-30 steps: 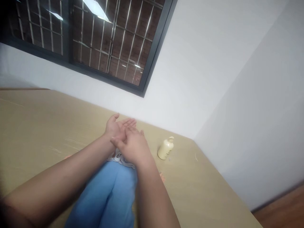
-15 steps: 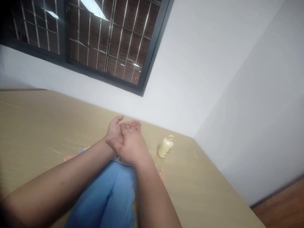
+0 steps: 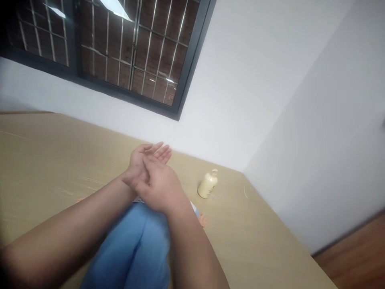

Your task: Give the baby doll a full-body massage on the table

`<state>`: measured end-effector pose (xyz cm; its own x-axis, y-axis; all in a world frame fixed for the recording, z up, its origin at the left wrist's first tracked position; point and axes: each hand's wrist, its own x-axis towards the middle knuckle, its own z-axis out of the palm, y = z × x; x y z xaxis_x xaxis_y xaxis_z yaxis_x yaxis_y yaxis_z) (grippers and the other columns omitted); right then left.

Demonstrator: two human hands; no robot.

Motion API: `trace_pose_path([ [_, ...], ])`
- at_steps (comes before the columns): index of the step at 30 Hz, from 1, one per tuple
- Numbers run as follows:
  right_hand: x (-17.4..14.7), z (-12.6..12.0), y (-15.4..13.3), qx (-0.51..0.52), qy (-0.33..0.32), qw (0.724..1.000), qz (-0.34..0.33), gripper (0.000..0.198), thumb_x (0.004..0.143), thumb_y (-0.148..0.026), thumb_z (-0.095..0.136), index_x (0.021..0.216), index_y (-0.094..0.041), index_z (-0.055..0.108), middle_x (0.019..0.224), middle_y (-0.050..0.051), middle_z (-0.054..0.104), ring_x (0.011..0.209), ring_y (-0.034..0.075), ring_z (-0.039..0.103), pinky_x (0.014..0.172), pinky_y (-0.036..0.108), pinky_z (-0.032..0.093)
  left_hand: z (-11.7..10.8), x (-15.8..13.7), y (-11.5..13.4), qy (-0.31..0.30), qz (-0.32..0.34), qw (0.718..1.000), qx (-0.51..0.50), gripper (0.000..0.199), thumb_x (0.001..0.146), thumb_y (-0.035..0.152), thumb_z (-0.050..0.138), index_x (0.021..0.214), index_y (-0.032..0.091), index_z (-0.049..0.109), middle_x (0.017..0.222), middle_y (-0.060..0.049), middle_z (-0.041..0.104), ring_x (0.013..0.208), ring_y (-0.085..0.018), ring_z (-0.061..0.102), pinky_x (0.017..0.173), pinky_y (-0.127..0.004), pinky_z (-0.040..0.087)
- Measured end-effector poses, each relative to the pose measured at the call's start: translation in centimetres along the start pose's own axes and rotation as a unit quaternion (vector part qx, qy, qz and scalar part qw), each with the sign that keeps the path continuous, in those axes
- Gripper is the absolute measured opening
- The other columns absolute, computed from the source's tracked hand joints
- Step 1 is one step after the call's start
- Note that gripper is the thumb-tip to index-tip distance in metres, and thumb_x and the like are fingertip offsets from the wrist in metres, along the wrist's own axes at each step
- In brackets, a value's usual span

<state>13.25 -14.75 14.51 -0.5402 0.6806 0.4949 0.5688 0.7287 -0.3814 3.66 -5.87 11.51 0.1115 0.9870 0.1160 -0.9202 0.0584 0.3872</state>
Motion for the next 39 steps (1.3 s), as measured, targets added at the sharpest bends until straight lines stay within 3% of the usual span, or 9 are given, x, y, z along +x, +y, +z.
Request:
trace_pose_path([
  [4,0.7,0.9,1.0,-0.037,0.015,0.999,-0.001,0.070,0.093,-0.057,0.049,0.148,-0.014,0.038,0.147,0.015,0.048,0.140,0.030,0.037,0.113,0.046,0.029,0.8,-0.9,-1.3,-0.010,-0.004,1.000,-0.013,0.032,0.082,0.045,0.057,0.106,0.025,0.061,0.114,-0.011,0.067,0.115,-0.032,0.062,0.095,-0.045,0.052],
  [9,1.0,1.5,2.3,-0.089,0.008,0.995,0.043,0.071,0.095,-0.058,0.044,0.147,-0.011,0.038,0.151,0.016,0.042,0.145,0.030,0.030,0.116,0.046,0.024,0.8,-0.2,-1.1,0.023,-0.032,0.999,0.018,0.041,0.083,0.049,0.052,0.107,0.017,0.062,0.111,-0.016,0.067,0.108,-0.030,0.065,0.093,-0.044,0.053],
  [15,0.1,0.7,1.2,-0.077,-0.037,0.994,0.066,0.062,0.093,-0.063,0.045,0.134,-0.017,0.054,0.129,0.014,0.063,0.120,0.031,0.056,0.097,0.044,0.044,0.0,0.8,0.9,0.063,-0.004,0.997,0.053,0.039,0.081,0.037,0.055,0.109,0.012,0.063,0.111,-0.018,0.068,0.107,-0.028,0.066,0.091,-0.038,0.054],
  [19,-0.2,0.1,0.2,-0.024,-0.030,0.998,0.056,0.062,0.093,-0.063,0.043,0.138,-0.020,0.051,0.135,0.010,0.060,0.123,0.028,0.055,0.095,0.039,0.046,-0.4,0.6,0.8,0.028,-0.005,0.999,0.031,0.046,0.082,0.042,0.055,0.115,0.011,0.062,0.117,-0.019,0.066,0.112,-0.029,0.065,0.094,-0.038,0.054],
  [24,0.7,0.9,0.9,-0.032,-0.007,0.999,0.017,0.066,0.093,-0.058,0.049,0.145,-0.017,0.043,0.146,0.010,0.050,0.138,0.027,0.041,0.113,0.043,0.031,-0.1,-0.2,-0.6,-0.046,-0.034,0.998,0.009,0.050,0.083,0.052,0.053,0.114,0.014,0.063,0.120,-0.018,0.066,0.115,-0.031,0.063,0.097,-0.043,0.052],
  [27,0.9,0.8,1.9,-0.058,0.007,0.998,0.025,0.064,0.092,-0.053,0.053,0.143,-0.015,0.046,0.150,0.012,0.045,0.145,0.030,0.029,0.119,0.049,0.020,0.1,0.0,-0.7,-0.032,-0.052,0.998,-0.002,0.050,0.082,0.051,0.052,0.112,0.013,0.063,0.117,-0.018,0.067,0.113,-0.031,0.064,0.095,-0.044,0.053],
  [32,-0.3,-1.9,3.3,0.029,0.024,0.994,0.100,0.047,0.097,-0.048,0.047,0.138,-0.027,0.054,0.136,0.006,0.061,0.127,0.026,0.055,0.106,0.045,0.043,-0.2,1.1,0.8,0.019,-0.012,1.000,0.009,0.035,0.080,0.035,0.055,0.102,0.009,0.065,0.105,-0.019,0.071,0.103,-0.030,0.068,0.085,-0.039,0.057],
  [36,-0.8,-3.2,4.0,0.089,0.081,0.990,0.067,0.037,0.095,-0.038,0.052,0.129,-0.027,0.061,0.130,0.003,0.065,0.123,0.021,0.058,0.106,0.040,0.044,-0.7,1.0,1.1,0.015,0.016,0.997,0.076,0.015,0.076,0.020,0.057,0.082,0.011,0.067,0.083,-0.013,0.072,0.084,-0.022,0.071,0.078,-0.032,0.057],
  [39,-1.0,-2.2,4.2,0.122,0.082,0.987,0.059,0.033,0.090,-0.031,0.058,0.122,-0.025,0.065,0.119,0.002,0.071,0.112,0.019,0.065,0.101,0.037,0.049,-1.8,0.1,0.3,0.013,0.005,0.985,0.173,0.008,0.072,0.016,0.059,0.073,0.012,0.066,0.071,-0.009,0.069,0.070,-0.020,0.068,0.069,-0.032,0.056],
])
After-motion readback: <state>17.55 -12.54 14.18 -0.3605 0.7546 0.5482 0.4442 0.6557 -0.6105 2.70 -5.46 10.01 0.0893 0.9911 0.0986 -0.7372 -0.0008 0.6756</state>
